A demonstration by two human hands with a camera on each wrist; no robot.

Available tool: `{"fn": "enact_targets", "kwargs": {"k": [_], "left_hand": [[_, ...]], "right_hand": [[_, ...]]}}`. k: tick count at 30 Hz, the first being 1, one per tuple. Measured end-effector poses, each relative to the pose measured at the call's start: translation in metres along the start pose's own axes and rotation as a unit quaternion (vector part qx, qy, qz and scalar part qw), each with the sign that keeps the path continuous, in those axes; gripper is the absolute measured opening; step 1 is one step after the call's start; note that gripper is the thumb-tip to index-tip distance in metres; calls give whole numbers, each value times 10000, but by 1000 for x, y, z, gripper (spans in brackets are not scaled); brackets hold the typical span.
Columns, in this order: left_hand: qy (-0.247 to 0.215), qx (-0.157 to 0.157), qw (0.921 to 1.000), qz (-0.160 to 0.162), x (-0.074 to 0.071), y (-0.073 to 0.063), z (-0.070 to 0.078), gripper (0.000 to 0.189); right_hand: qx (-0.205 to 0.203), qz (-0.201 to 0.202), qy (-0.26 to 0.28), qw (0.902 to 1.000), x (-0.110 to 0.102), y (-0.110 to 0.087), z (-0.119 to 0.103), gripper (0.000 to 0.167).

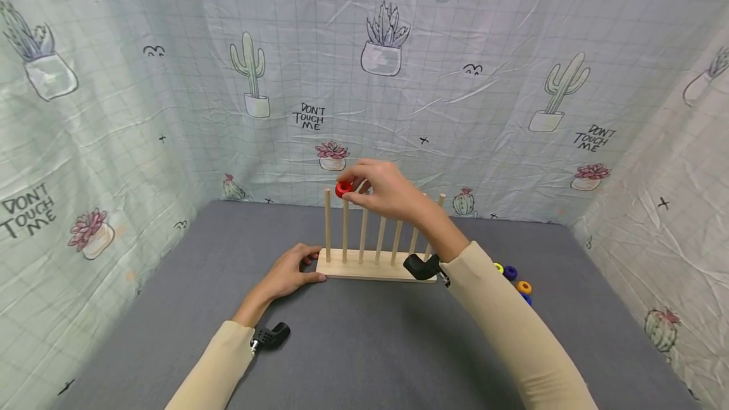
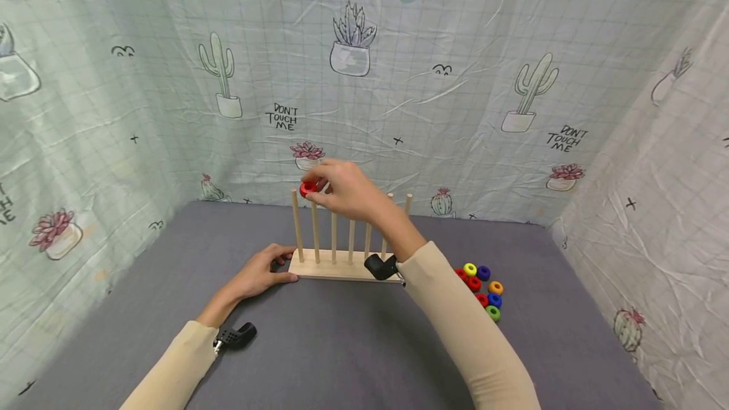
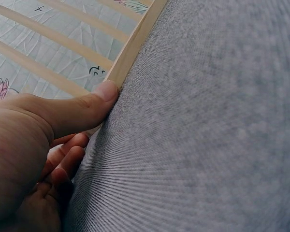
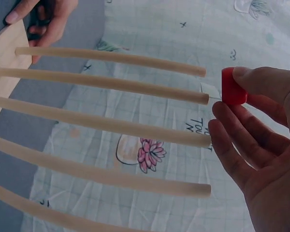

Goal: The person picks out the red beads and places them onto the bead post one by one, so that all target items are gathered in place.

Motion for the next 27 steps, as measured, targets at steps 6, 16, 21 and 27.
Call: {"fn": "enact_targets", "kwargs": {"k": [6,16,21,27], "left_hand": [[23,18,10000,0,0,0,0,69],[24,52,10000,-6,-1,-1,1,69],[-20,22,10000,-24,-2,-2,1,69],[-59,20,10000,-12,-2,-1,2,69]], "right_hand": [[-3,-40,93,9999,4,6,0,27],[35,-174,12,9998,10,15,0,25],[138,-249,54,9996,13,18,1,26],[175,-184,110,9996,13,22,3,28]]}}
Point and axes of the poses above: each hand's wrist, its own y-axis towards the middle knuckle, its own x-axis out of the palm, z = x × y, the point moved 7 cm from there along y, towards the middle knuckle, and after that the axes turned 3 degrees about z, right-handed, at the moved point
